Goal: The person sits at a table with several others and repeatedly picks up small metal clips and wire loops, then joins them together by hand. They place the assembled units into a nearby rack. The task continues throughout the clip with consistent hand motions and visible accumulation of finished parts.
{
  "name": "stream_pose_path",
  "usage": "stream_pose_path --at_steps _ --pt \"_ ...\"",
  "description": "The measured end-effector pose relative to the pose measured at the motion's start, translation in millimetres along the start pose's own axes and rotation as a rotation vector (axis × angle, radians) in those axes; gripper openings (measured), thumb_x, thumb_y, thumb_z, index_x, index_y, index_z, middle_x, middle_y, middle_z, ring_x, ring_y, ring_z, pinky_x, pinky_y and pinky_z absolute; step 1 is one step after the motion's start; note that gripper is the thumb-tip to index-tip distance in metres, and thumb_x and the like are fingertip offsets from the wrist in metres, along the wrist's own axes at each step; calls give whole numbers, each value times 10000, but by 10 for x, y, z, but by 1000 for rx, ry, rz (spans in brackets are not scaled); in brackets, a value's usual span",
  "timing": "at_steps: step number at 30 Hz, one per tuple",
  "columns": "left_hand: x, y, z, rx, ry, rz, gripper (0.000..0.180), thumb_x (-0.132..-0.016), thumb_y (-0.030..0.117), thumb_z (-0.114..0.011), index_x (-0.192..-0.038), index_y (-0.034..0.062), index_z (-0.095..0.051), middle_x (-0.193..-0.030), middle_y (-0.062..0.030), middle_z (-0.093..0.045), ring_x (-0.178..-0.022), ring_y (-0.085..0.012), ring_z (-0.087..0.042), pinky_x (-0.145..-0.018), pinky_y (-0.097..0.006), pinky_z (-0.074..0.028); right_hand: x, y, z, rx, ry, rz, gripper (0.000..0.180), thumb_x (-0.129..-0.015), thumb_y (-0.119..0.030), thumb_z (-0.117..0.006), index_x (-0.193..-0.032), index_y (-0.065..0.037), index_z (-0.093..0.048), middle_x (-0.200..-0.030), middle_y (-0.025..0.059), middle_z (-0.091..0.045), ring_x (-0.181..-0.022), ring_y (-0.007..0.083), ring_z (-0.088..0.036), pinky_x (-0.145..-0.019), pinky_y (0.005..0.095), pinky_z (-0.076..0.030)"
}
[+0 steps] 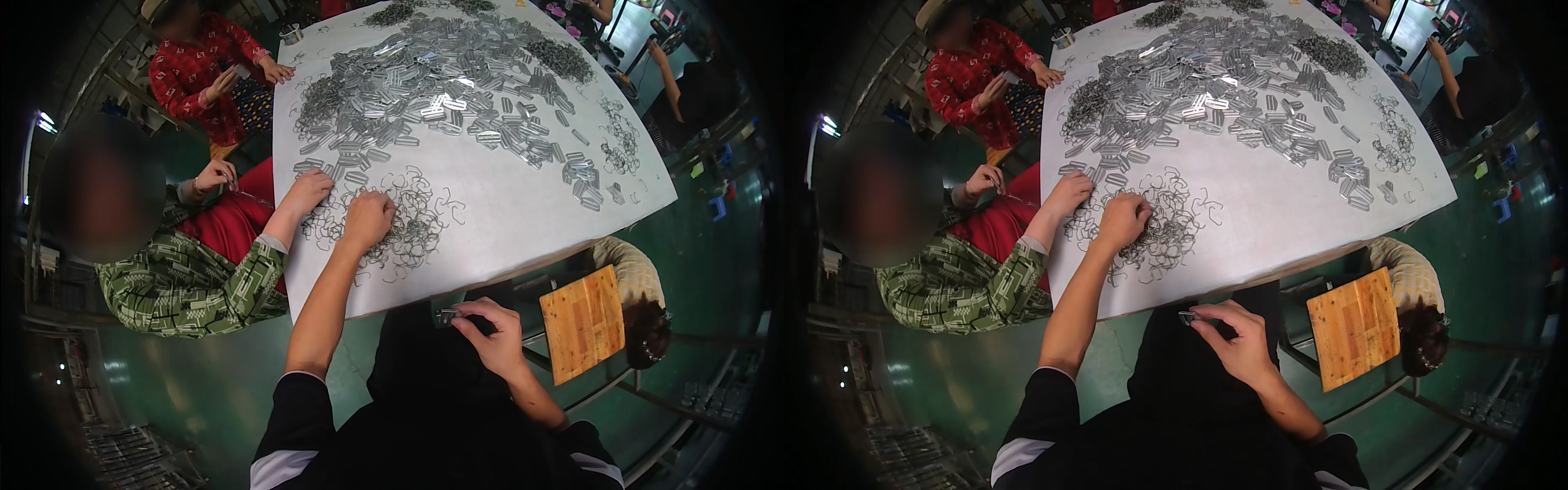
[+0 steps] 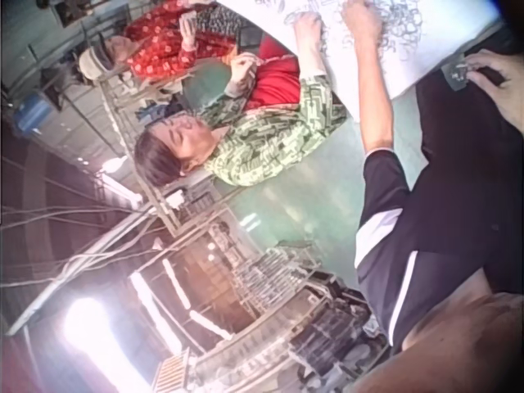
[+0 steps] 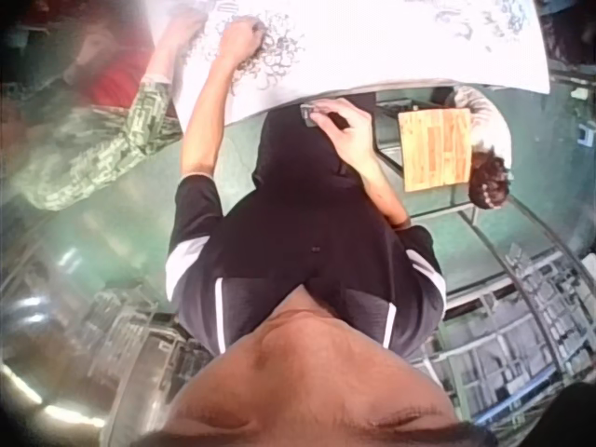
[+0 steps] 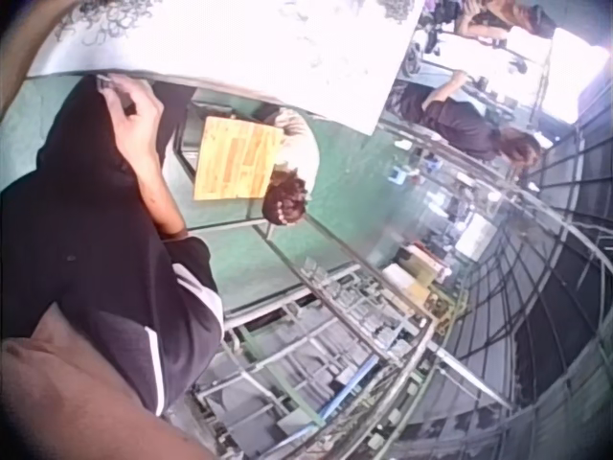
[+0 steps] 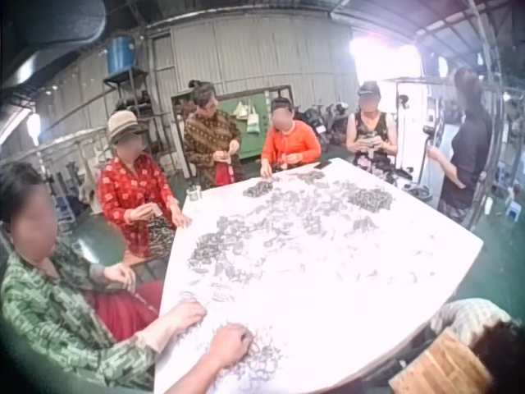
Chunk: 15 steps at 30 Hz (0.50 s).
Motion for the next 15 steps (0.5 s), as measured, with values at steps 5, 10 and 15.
stream_pose_path --at_steps 5,10,15 --pt "12 59 154 -7 50 40 63 -790 118 -699 -806 60 -717 -856 -112 -692 -907 -322 -628 -834 -454 -477 -11 28 -23 1 -11 -15 223 -823 32 -757 -1041 -12 -733 -909 95 -729 -794 170 -679 -707 266 -513" --pt "-12 214 106 -62 55 -17 79 -771 113 -740 -817 50 -730 -851 -133 -707 -892 -334 -648 -838 -432 -504 -8 24 -21 -11 -3 -3 224 -824 35 -754 -1042 -12 -733 -912 95 -729 -797 169 -678 -706 265 -512" --pt "-72 169 17 -208 -62 94 126 -759 187 -754 -819 76 -744 -891 -133 -710 -934 -333 -640 -850 -458 -487 23 4 38 6 13 3 227 -823 35 -754 -1045 -10 -733 -913 96 -730 -799 174 -679 -710 268 -513"
Point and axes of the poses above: each hand's wrist, its own x-axis away from the middle knuckle, its own z-axis out of the back of the hand, y = z × x, the point moved 9 cm from there along -x, towards the middle knuckle
